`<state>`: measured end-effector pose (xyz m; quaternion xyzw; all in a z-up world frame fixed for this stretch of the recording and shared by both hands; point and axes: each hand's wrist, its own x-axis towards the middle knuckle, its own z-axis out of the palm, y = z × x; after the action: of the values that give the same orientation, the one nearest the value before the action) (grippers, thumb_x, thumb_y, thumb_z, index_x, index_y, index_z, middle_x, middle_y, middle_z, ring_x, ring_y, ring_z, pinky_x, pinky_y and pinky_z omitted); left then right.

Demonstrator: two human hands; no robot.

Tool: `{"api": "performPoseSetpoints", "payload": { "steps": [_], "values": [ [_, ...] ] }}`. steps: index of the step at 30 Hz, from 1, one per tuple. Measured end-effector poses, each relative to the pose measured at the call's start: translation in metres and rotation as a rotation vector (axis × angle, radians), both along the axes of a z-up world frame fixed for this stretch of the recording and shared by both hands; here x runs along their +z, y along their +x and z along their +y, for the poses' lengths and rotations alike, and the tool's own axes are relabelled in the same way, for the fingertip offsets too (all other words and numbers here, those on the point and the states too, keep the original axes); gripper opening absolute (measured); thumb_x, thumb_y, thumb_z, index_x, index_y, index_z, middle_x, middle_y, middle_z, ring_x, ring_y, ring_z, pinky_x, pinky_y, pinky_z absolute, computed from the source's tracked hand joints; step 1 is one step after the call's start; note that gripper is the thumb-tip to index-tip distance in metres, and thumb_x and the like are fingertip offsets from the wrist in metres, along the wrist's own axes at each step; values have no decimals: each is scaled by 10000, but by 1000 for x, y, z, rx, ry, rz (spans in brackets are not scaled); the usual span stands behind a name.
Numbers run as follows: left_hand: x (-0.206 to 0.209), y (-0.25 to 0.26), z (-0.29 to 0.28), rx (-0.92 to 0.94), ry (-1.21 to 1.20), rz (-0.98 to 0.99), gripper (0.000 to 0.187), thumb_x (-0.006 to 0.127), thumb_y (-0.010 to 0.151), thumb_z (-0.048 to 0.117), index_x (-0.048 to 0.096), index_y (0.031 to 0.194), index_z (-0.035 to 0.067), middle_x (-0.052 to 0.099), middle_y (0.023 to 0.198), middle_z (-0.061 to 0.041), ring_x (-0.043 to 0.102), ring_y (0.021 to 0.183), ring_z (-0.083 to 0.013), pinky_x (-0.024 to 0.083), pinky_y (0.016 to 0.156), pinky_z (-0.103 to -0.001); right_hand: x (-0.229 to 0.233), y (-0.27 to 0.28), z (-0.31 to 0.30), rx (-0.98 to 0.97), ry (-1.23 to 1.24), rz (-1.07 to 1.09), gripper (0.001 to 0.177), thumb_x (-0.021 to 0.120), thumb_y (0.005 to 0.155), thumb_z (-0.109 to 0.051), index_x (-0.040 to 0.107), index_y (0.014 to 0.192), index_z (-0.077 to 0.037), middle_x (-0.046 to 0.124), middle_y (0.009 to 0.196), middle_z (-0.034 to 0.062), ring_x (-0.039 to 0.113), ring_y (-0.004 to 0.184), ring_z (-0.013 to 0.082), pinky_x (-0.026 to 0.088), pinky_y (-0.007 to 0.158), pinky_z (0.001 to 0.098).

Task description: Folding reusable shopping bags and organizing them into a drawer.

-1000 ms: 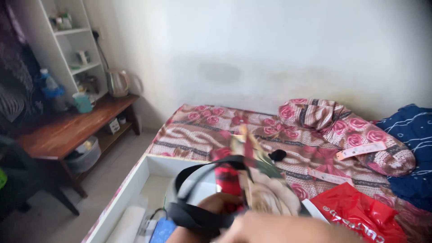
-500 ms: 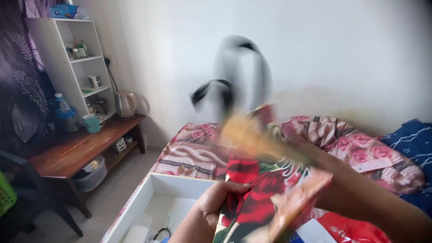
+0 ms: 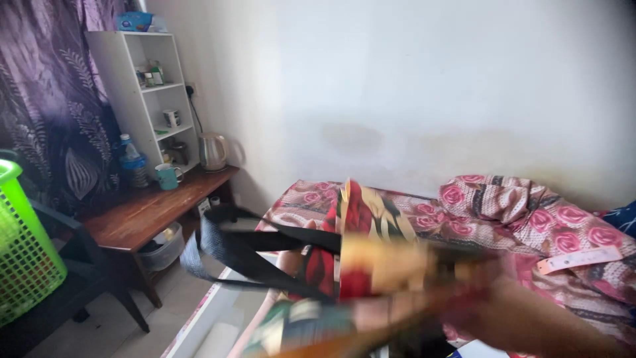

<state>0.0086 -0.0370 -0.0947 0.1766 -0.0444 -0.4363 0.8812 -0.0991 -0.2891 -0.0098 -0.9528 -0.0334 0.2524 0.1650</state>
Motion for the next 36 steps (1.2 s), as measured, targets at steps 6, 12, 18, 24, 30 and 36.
{"api": "performPoseSetpoints", "payload": {
  "steps": [6,12,18,24,30,36],
  "values": [
    [41,-61,13,-34,-319,253,691,429,951,522,535,1448,52,570,1426,-265,551,1256,-498,417,1021,-707,49,-47,61,-727,943,-415,434,660,933,-439,707,1178,-84,790,1072,101,696,926,185,533,824,365],
    [47,-87,11,-117,-360,209,761,325,990,530,429,1527,0,447,1530,-326,416,1359,-558,332,1056,-754,28,-33,59,-957,980,-500,419,688,920,-381,762,1102,-11,763,885,107,671,720,201,504,673,367],
    [1,-102,-1,-186,-391,61,674,328,1106,469,414,1593,10,477,1588,-244,450,1417,-470,365,1136,-696,-25,-32,35,-977,888,-633,335,722,941,-273,740,1105,19,744,872,152,691,689,263,545,596,419],
    [-77,-97,13,-207,-214,-227,596,381,1120,415,441,1597,63,510,1587,-166,496,1439,-357,393,1179,-618,-29,-35,9,-865,917,-322,461,655,865,-145,577,1317,-101,769,941,143,735,749,262,592,614,423],
    [-77,-101,62,-73,45,-99,488,503,1047,371,527,1471,131,597,1364,-115,602,1244,-299,490,1041,-560,-104,-38,7,-976,920,-222,274,643,949,-112,692,1193,3,756,899,143,688,703,278,540,607,436],
    [-76,-88,90,413,668,-726,669,837,821,300,494,1360,102,662,1252,-127,643,1152,-281,530,954,-418,-163,-32,110,-837,795,-387,175,628,932,-5,716,1081,-24,737,927,62,646,770,157,510,696,332]
  ]
}}
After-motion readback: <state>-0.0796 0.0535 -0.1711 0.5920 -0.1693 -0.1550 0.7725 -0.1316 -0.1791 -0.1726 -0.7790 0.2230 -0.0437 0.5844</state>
